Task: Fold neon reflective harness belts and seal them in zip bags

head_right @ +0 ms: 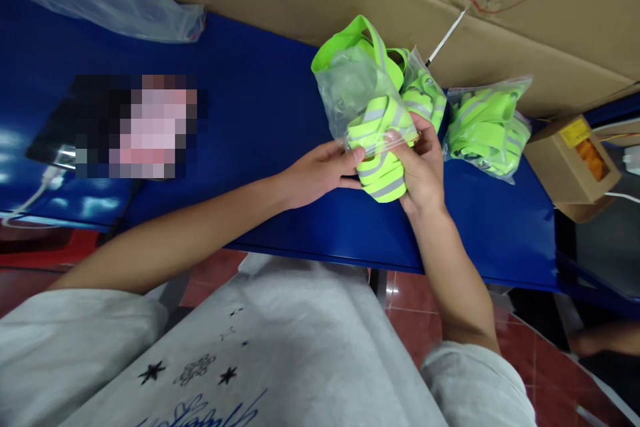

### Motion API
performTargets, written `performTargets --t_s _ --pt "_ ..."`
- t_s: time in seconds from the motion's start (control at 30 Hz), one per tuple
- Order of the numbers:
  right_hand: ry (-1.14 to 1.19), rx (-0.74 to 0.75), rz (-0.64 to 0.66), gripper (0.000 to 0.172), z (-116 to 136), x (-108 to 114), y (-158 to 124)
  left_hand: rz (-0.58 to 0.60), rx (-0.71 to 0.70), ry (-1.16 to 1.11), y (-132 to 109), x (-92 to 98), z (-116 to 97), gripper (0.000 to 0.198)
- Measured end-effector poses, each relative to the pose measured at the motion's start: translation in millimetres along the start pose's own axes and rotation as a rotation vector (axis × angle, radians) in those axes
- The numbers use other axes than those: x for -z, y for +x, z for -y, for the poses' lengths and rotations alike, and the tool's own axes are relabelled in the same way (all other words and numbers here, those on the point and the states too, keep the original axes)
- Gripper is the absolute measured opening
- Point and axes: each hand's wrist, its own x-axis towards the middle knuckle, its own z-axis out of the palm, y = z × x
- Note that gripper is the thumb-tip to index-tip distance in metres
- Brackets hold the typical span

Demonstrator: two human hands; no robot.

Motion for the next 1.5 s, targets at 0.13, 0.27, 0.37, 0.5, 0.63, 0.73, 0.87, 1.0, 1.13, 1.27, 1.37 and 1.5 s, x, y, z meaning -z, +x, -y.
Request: performTargets --t_s 0.13,0.27,0.37,0.5,0.63,0.73,0.87,1.0,1.13,1.27,1.37,1.5 --pt "0.073 0.185 -0.161 0.047 11.7 -3.4 -2.6 -0.019 -0.046 0.128 -1.3 0.2 -10.7 0.071" --pt "-0.009 0.318 -0.229 0.042 24.7 -7.7 -10.0 -0.038 -0.084 0.167 -1.4 0.3 -13.9 0.072" --pt "-0.061 0.317 -0.203 0.04 24.9 -9.6 -12.4 -0.05 -0.099 0.162 -1.0 -0.6 -8.1 0.073" --pt "-0.103 0.308 -0.147 0.044 20.4 -8.0 -10.7 -0.116 -0.098 0.155 -1.9 -4.2 0.4 0.073" --pt "-0.037 0.203 0.039 0.057 22.6 -2.7 -8.3 -0.228 -0.089 0.059 -2.3 -4.3 -3.1 0.069" --pt "0.113 0.067 0.184 0.061 19.7 -2.3 -7.9 -0.237 -0.133 0.006 0.4 1.4 -9.0 0.067" --pt "0.119 0.039 0.159 0.055 3.6 -9.9 -8.6 -0.238 -0.29 0.153 4.8 8.9 -6.9 0.074" --pt "0.106 0.061 0.056 0.049 -1.8 -16.1 -9.8 -0.21 -0.321 0.292 3.0 5.0 -4.2 0.081" --pt "0.125 0.017 0.093 0.058 6.9 -18.1 -13.5 -0.149 -0.361 0.151 0.1 -4.2 -12.6 0.07" --pt "0.176 -0.022 0.033 0.069 11.3 -22.8 -18.1 -0.191 -0.411 0.142 3.6 -5.6 -12.5 0.076" --pt "0.239 -0.087 -0.004 0.067 12.9 -28.6 -20.6 -0.198 -0.401 0.179 7.0 -4.4 -1.3 0.082" --pt "0.299 -0.144 -0.03 0.058 14.8 -33.8 -21.8 -0.161 -0.308 0.181 7.7 -4.6 10.3 0.079"
